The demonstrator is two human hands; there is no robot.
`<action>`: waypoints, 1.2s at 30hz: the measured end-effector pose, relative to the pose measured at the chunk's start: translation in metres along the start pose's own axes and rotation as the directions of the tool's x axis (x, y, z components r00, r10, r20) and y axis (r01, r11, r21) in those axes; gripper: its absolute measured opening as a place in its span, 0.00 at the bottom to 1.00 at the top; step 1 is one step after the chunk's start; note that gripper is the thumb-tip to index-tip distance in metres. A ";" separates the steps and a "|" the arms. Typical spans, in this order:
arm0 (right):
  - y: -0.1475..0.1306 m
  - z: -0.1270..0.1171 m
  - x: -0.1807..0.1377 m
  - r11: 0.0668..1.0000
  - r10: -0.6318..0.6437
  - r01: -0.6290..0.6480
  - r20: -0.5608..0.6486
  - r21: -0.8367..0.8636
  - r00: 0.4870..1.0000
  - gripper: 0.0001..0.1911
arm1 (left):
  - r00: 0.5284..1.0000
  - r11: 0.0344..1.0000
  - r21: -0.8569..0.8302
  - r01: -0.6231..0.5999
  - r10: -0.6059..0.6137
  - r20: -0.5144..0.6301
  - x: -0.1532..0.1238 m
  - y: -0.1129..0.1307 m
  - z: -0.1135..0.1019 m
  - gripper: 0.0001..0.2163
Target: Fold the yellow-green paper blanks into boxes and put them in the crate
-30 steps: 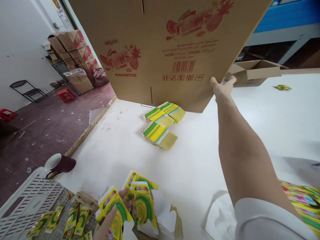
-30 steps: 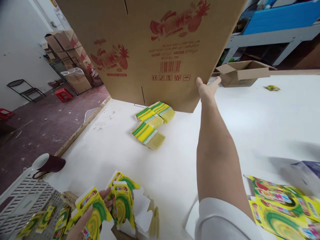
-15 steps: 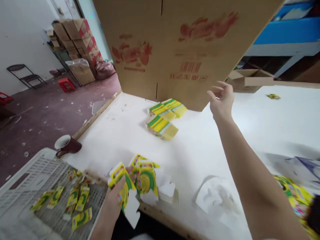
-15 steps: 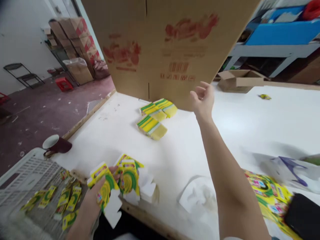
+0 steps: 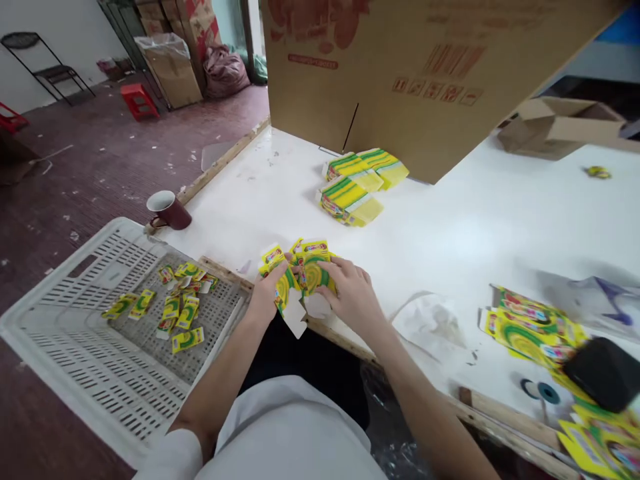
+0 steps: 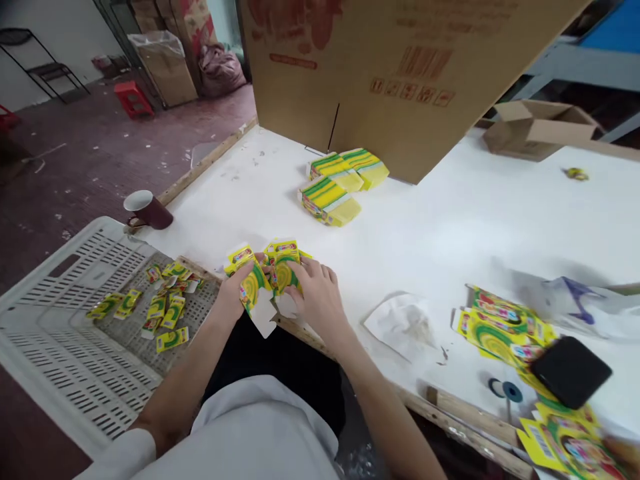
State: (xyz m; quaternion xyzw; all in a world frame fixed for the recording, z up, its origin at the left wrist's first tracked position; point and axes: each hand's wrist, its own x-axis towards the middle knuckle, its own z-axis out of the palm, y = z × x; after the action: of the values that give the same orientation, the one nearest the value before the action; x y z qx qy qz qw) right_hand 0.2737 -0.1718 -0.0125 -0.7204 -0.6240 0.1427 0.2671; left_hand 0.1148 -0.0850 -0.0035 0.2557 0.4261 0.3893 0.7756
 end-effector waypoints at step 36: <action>-0.084 0.029 -0.052 0.871 -0.014 0.065 -0.107 0.487 0.994 0.17 | 0.919 0.906 -0.153 -0.395 0.392 -0.053 -0.048 0.020 0.008 0.17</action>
State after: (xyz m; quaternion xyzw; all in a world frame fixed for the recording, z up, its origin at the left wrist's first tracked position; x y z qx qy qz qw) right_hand 0.1790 -0.2101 0.0045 -0.6226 -0.5678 0.2542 0.4748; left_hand 0.0978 -0.1133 0.0373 0.2688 0.3410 0.5733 0.6948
